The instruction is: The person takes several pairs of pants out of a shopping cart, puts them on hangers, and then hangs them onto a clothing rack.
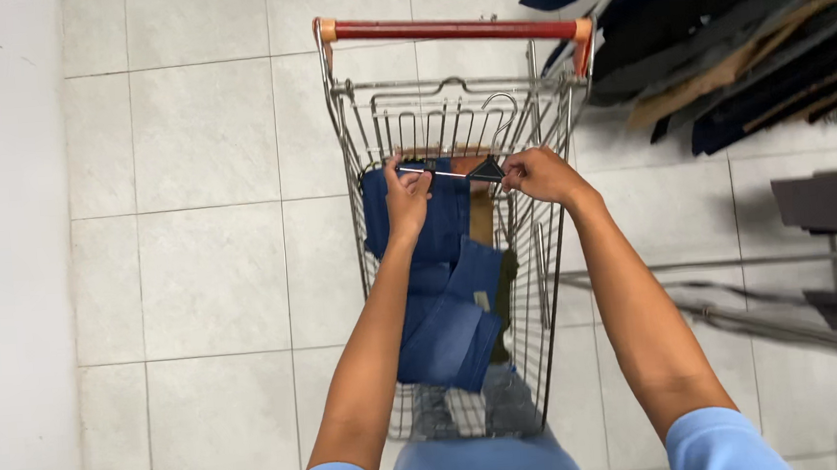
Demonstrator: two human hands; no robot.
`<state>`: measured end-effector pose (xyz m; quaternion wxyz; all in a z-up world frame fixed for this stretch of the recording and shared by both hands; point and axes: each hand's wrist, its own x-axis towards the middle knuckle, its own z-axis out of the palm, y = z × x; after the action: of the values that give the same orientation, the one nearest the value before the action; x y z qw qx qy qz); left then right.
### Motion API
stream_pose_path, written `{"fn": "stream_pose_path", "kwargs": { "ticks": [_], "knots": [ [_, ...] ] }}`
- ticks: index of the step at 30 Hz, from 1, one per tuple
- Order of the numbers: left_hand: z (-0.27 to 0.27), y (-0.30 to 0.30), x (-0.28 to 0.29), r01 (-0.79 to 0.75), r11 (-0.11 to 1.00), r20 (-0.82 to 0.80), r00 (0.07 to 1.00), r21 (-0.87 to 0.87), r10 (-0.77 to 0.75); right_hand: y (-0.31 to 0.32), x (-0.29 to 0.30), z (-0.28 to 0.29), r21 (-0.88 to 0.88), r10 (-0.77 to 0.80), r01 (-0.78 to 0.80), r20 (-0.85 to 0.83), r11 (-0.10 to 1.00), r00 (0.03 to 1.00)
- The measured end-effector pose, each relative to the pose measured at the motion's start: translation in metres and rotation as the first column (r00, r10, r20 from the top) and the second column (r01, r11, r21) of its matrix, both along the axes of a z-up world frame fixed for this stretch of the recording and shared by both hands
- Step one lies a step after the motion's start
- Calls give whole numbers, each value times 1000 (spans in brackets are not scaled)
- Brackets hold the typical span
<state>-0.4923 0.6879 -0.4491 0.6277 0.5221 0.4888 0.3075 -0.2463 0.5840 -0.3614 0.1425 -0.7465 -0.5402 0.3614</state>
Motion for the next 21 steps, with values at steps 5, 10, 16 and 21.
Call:
{"fn": "stream_pose_path", "kwargs": {
  "ticks": [5,10,16,21],
  "knots": [
    [-39,43,35,-93,996,-93,991,12,94,50,30,-21,-7,54,-54,41,999,998],
    [-57,39,20,-94,995,-162,983,-23,89,68,27,-74,-92,93,-85,95,992,991],
    [-77,14,-10,-45,999,-140,989,-29,41,48,17,-94,43,78,-90,230,995,970],
    [-96,-19,-42,8,994,-342,939,107,29,8,-20,-69,534,-219,0,347,845,912]
  ]
}}
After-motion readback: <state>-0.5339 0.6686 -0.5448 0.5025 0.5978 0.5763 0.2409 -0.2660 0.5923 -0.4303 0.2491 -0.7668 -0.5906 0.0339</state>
